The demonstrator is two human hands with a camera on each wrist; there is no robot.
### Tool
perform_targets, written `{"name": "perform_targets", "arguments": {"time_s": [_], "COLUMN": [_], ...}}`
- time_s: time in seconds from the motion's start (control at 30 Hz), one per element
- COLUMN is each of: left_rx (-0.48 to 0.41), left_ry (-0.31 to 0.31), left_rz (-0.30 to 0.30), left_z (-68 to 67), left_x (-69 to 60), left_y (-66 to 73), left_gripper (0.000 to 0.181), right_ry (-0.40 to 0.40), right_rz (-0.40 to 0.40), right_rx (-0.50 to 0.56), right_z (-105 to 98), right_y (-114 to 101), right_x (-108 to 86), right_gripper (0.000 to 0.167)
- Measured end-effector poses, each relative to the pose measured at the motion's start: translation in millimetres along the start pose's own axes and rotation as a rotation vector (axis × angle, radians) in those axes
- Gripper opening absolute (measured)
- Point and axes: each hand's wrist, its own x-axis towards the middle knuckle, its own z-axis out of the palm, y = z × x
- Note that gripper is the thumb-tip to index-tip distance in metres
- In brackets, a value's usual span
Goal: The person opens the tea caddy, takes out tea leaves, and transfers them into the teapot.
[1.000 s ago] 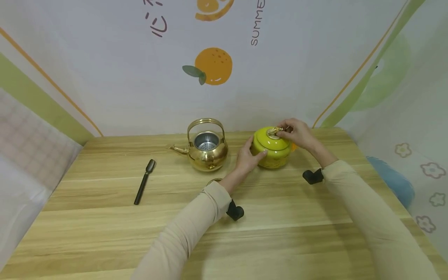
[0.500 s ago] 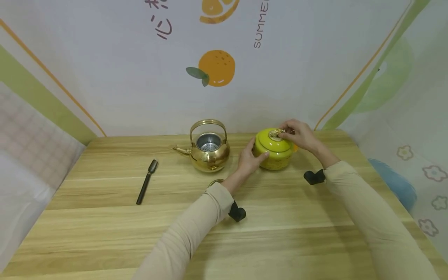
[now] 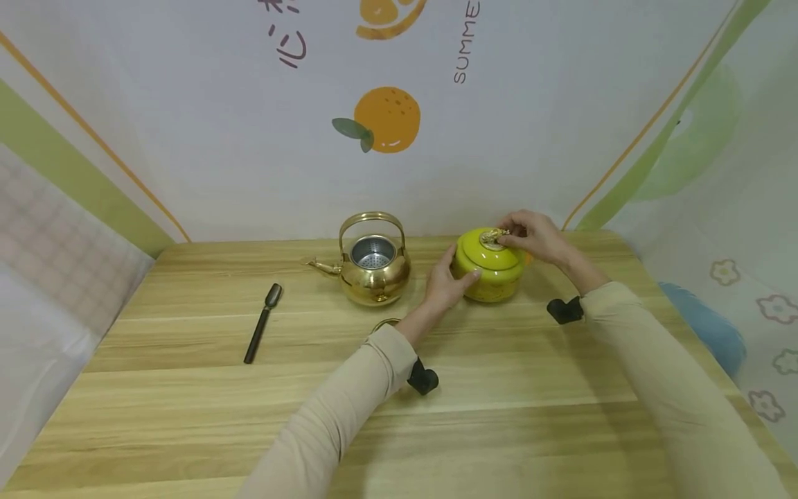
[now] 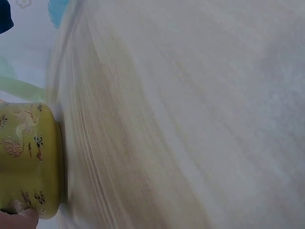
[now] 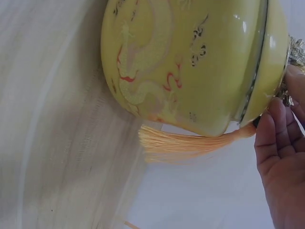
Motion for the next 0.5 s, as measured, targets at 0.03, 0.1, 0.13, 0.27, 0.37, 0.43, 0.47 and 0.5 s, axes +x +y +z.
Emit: {"name": "perform_targets", "arguments": {"time_s": [0.03,0.1,0.13,0.27,0.37,0.43,0.47,0.5], "left_rx": [0.001,0.003,0.007,0.01,0.008,0.009,0.008,0.009], "left_ry": [-0.001,-0.001,0.0,0.005,0.003,0.001,0.001,0.001], "left_rz": [0.003,0.01,0.012,0.023,0.02,0.018,0.017,0.016], "left_z": [-0.3,-0.6,-0.6,-0.4,-0.3,-0.1,0.1,0.4], "left_x": [0.0,0.1,0.2,0.3,0.2,0.1,0.3,0.5], "left_y": [0.2,0.1,-0.2,-1.6,-2.3,-2.5,-2.8,-3.0], "left_gripper": [0.072,0.072,0.072,0.072,0.072,0.072,0.072,0.072], "right_ry": [-0.005,-0.01,-0.01,-0.007,-0.006,-0.004,-0.003,0.0], "right_rz": [0.004,0.01,0.009,-0.013,-0.041,-0.056,-0.062,-0.067], "right_rx": [0.001,0.006,0.006,0.006,0.005,0.003,0.003,0.002], "right_z": [-0.5,-1.0,-1.0,0.3,1.8,2.5,2.7,2.8], "right_y": [-0.9,-1.5,-1.1,1.4,3.1,4.7,5.4,5.9], "right_x": [0.3,0.8,1.0,0.7,-0.1,-0.7,-0.9,-1.2], "right_gripper": [0.017,0.017,0.017,0.016,0.016,0.016,0.016,0.016]}}
